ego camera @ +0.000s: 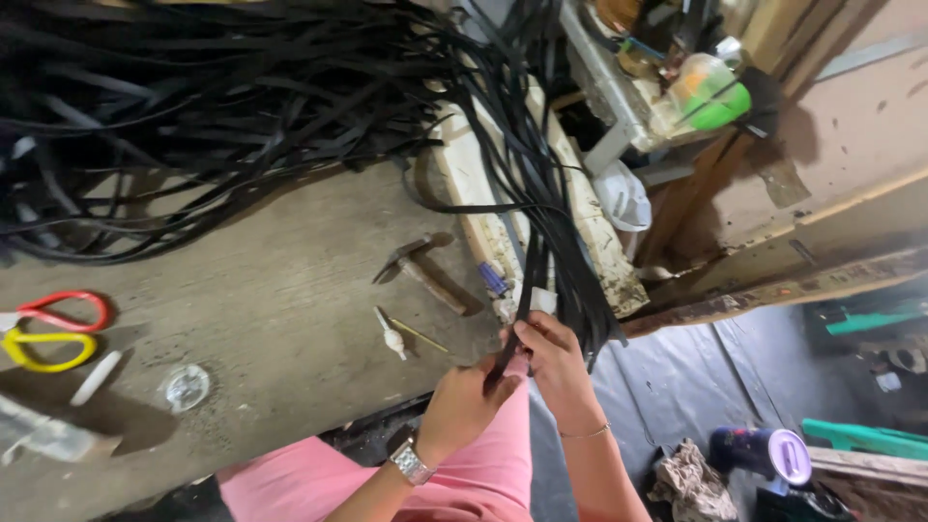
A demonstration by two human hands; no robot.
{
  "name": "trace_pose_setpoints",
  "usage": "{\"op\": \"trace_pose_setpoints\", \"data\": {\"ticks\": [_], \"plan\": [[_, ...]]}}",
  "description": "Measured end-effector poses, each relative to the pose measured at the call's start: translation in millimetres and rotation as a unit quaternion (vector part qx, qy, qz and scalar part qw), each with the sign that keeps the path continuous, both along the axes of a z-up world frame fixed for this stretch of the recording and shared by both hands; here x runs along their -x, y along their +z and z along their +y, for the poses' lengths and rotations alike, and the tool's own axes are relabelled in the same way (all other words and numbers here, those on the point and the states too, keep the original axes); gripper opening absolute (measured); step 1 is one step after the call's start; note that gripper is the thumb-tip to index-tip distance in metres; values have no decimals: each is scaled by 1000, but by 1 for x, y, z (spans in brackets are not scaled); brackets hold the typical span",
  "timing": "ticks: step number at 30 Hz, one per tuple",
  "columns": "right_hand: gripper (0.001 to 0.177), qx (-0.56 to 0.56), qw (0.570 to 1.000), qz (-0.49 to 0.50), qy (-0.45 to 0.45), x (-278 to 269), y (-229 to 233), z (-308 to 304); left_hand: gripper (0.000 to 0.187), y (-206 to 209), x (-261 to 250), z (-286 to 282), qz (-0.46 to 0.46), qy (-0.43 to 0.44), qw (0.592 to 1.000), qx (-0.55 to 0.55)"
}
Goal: The person is using a hammer and a punch tool to create holes in a long leather strap, using small white pieces as markers for spacing.
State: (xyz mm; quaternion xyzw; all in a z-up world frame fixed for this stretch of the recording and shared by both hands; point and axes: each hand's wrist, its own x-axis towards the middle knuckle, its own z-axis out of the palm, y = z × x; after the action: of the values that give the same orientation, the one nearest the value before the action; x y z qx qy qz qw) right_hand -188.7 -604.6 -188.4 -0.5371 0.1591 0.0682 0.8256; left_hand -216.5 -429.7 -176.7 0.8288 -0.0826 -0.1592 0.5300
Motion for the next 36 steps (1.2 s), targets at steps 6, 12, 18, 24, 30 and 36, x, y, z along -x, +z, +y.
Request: {"op": "trace_pose_setpoints", "data": {"ticks": [6, 12, 18, 24, 30, 36], "plan": [[40, 85, 993, 84, -12, -73, -19, 23, 11, -21, 28, 50, -121, 64, 991, 2], [25, 98, 993, -43, 59, -161, -5, 102, 22, -51, 64, 104, 8, 169, 984, 53], [33, 19, 954, -110, 280, -181, -27, 217, 27, -68, 81, 122, 46, 290, 950, 105], [79, 383, 890, -199, 147, -166, -123, 229, 31, -91, 88, 113, 160, 341, 885, 275], [33, 443, 751, -436, 223, -32, -42, 193, 33, -72, 81, 114, 220, 339, 885, 232], [31, 549, 637, -497, 215, 7, -45, 156, 65, -81, 96, 121, 85, 220, 963, -132]]}}
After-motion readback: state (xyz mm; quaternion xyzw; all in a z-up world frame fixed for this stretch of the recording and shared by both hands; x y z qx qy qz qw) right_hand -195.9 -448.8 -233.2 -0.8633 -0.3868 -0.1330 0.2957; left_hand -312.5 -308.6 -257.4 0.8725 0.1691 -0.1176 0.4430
